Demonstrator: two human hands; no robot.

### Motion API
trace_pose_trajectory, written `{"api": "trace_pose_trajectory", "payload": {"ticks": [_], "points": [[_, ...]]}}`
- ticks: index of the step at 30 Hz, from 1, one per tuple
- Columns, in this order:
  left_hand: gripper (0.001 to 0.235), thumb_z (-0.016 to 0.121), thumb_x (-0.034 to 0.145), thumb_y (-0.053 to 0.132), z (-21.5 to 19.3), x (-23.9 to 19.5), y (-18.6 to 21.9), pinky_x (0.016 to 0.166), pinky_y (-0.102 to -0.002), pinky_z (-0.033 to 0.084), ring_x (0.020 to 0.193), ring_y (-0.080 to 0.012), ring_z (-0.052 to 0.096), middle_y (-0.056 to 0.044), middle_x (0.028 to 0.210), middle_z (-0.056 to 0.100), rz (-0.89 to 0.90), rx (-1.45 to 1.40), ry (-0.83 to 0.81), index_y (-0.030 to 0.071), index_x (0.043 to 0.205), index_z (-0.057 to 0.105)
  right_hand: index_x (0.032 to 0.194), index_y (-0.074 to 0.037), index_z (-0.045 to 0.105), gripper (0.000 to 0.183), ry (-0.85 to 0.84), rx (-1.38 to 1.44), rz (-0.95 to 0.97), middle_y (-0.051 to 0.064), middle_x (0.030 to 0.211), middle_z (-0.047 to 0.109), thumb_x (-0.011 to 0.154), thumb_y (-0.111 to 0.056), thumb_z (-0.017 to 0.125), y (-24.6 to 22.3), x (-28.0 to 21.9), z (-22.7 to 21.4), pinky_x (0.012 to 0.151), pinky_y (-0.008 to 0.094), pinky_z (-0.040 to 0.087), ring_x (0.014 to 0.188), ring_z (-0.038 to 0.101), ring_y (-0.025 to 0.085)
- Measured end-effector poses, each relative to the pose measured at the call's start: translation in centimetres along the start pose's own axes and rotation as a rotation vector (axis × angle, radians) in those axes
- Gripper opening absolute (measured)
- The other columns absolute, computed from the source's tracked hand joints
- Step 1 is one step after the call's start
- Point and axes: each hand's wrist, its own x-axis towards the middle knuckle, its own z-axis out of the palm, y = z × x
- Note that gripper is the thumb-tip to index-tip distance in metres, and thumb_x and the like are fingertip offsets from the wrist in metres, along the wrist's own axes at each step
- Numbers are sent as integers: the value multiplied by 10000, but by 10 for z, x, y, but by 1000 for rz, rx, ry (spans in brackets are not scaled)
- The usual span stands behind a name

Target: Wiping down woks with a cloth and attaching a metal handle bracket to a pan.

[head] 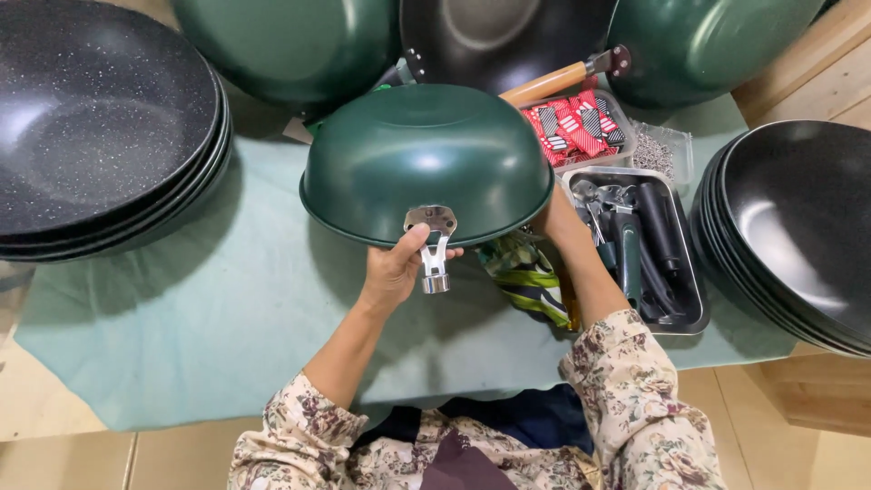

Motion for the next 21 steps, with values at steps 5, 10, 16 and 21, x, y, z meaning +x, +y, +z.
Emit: {"api": "trace_pose_trajectory", "payload": {"ticks": [5,10,16,21], "points": [[221,661,946,-5,-3,-6,-8,701,-537,694,837,-316,772,-175,1039,762,-5,-6,5,-11,1166,676,1205,76,682,430,-75,-80,-2,323,1184,677,864,-170,593,18,-4,38,1012,576,493,1160,615,512],[227,664,956,-3,3,-5,-4,723,-534,693,855,-288,771,-158,1059,764,10,15,-27,5,1182,688,1194,43,697,428,-130,-163,-1,286,1191,687,858,-204,601,41,-9,73,1011,548,504,1164,627,477],[260,674,953,4,-1,-1,-9,728,-556,683,859,-309,771,-170,1081,758,1,6,-38,-15,1212,669,1181,2,716,426,-155,-276,-21,243,1200,699,850,-244,610,60,-5,86,1009,514,517,1169,642,434],[263,674,958,24,0,6,-15,744,-545,683,868,-312,772,-178,1101,755,13,14,-47,-6,1220,664,1171,-31,732,425,-160,-364,-28,206,1208,709,844,-278,618,48,-20,79,1008,486,529,1173,654,398]]}}
